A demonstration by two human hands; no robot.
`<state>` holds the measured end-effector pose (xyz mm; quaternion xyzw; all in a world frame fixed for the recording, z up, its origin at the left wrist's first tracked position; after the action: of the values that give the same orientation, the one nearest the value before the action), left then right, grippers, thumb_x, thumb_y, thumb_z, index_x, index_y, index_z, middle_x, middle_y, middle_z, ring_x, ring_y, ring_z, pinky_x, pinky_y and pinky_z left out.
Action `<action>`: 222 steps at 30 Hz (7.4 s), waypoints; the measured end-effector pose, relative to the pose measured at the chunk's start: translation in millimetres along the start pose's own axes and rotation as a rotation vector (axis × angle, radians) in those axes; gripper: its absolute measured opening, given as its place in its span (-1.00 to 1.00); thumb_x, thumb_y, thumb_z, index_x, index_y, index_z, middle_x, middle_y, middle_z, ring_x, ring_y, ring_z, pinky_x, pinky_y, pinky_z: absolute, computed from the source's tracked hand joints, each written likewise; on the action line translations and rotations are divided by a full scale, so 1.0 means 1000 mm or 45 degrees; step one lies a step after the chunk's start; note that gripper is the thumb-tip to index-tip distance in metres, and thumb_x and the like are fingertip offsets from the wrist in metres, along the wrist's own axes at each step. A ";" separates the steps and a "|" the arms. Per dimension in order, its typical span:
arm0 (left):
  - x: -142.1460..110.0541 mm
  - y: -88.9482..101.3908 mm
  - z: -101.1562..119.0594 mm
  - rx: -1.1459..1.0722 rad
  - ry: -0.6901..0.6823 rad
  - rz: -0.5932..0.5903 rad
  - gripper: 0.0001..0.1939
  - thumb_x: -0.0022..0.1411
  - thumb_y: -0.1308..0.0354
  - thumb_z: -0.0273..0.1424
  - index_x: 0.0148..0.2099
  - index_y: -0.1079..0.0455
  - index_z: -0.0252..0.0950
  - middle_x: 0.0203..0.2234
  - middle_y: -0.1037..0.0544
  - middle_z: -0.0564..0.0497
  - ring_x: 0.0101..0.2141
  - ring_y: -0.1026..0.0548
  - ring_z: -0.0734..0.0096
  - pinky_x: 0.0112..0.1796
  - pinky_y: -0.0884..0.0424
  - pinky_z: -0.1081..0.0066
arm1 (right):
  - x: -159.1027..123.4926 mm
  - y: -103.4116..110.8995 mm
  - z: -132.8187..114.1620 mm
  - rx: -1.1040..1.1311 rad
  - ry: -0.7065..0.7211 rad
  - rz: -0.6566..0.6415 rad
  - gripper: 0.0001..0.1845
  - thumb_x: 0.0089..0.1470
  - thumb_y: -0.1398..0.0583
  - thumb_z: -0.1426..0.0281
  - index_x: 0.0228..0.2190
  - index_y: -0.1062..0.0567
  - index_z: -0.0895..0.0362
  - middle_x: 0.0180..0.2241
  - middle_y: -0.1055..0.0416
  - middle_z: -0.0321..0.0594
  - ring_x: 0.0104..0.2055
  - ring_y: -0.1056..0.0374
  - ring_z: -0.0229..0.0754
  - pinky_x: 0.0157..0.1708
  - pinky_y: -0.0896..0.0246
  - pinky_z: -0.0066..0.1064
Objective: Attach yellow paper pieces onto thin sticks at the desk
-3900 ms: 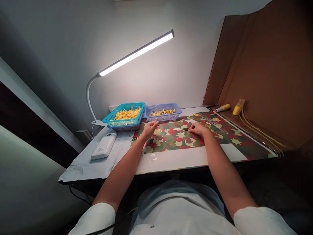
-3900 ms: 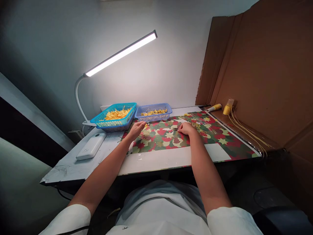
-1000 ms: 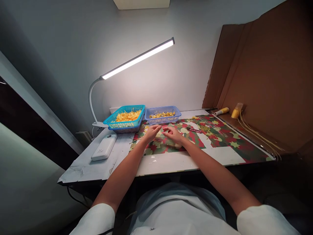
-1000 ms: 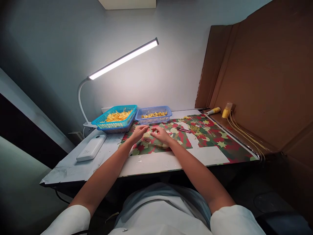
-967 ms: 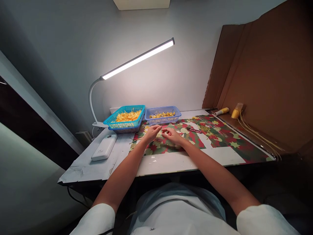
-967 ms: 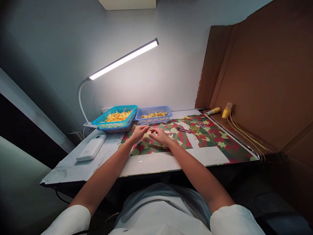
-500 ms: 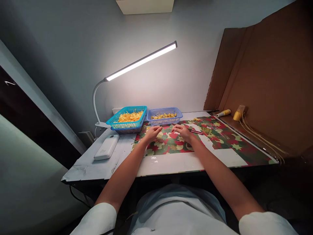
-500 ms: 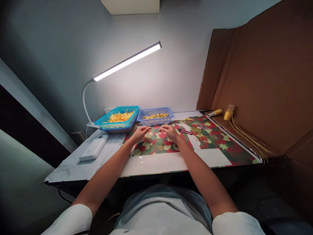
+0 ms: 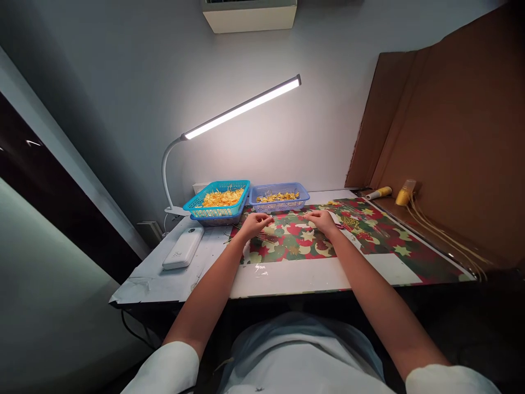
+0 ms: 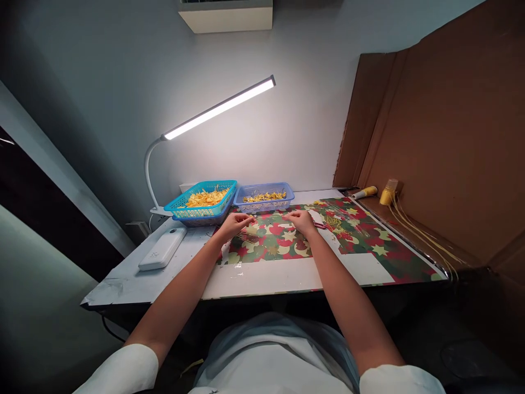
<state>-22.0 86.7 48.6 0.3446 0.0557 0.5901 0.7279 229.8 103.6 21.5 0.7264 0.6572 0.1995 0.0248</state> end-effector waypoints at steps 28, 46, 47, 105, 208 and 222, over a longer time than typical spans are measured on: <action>-0.012 0.034 -0.030 0.831 0.484 0.323 -0.77 0.07 -0.19 -0.35 -0.19 -0.47 -0.31 -0.16 -0.49 -0.22 -0.16 -0.45 0.12 -0.23 -0.29 0.34 | -0.013 -0.007 -0.024 0.475 0.160 0.213 -0.62 -0.26 -0.32 0.16 -0.40 -0.58 0.16 -0.38 -0.56 -0.12 -0.31 -0.45 -0.10 -0.24 -0.34 -0.24; -0.003 -0.022 -0.020 -0.692 0.471 0.164 -0.53 -0.07 -0.28 -0.04 -0.34 -0.39 -0.37 -0.59 -0.28 0.09 -0.61 -0.18 0.64 -0.61 -0.04 0.56 | -0.040 -0.053 -0.041 0.469 0.118 -0.214 -0.68 -0.26 -0.34 0.11 -0.54 -0.56 0.12 -0.18 -0.51 -0.10 -0.14 -0.39 -0.04 -0.22 -0.30 -0.26; -0.005 -0.032 -0.016 -0.773 0.494 0.105 -0.51 -0.13 -0.32 -0.04 -0.34 -0.39 -0.36 -0.57 -0.29 0.09 -0.61 -0.18 0.66 -0.62 -0.03 0.58 | -0.044 -0.060 -0.044 0.483 0.116 -0.279 -0.68 -0.24 -0.33 0.11 -0.52 -0.57 0.12 -0.15 -0.50 -0.10 -0.14 -0.39 -0.04 -0.22 -0.30 -0.26; -0.019 -0.055 0.020 -1.585 0.511 -0.152 -0.78 0.03 -0.18 -0.68 -0.23 -0.49 -0.41 -0.49 -0.51 0.01 -0.49 -0.45 0.62 -0.37 -0.41 0.58 | -0.062 -0.039 -0.081 0.108 0.654 -0.075 -0.86 -0.04 -0.26 0.30 -0.53 -0.55 0.10 -0.49 -0.50 -0.22 -0.41 -0.40 -0.18 -0.38 -0.31 -0.35; -0.019 -0.059 0.017 -1.562 0.451 -0.261 -0.58 -0.22 -0.35 -0.65 -0.21 -0.50 -0.34 -0.44 -0.51 0.05 -0.50 -0.41 0.65 -0.39 -0.33 0.56 | -0.064 -0.041 -0.083 0.065 0.678 -0.138 -0.83 -0.01 -0.25 0.30 -0.54 -0.55 0.11 -0.51 -0.47 -0.24 -0.45 -0.33 -0.23 -0.42 -0.23 -0.38; -0.020 -0.061 0.019 -1.531 0.453 -0.298 -0.61 -0.20 -0.35 -0.63 -0.22 -0.50 -0.33 -0.49 -0.48 0.06 -0.51 -0.39 0.64 -0.40 -0.31 0.55 | -0.064 -0.041 -0.083 0.068 0.686 -0.146 -0.80 0.00 -0.25 0.27 -0.54 -0.55 0.11 -0.51 -0.48 -0.23 -0.45 -0.33 -0.22 -0.42 -0.23 -0.36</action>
<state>31.9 56.2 22.0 -0.2357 -0.1280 0.4831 0.8335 160.3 28.7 69.1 0.6092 0.6851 0.3665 -0.1588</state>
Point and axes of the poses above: each hand's wrist, its own x-axis towards the middle knuckle, its own y-axis out of the back of the hand, z = x × y, the point moved 8 cm from there along x, towards the middle knuckle
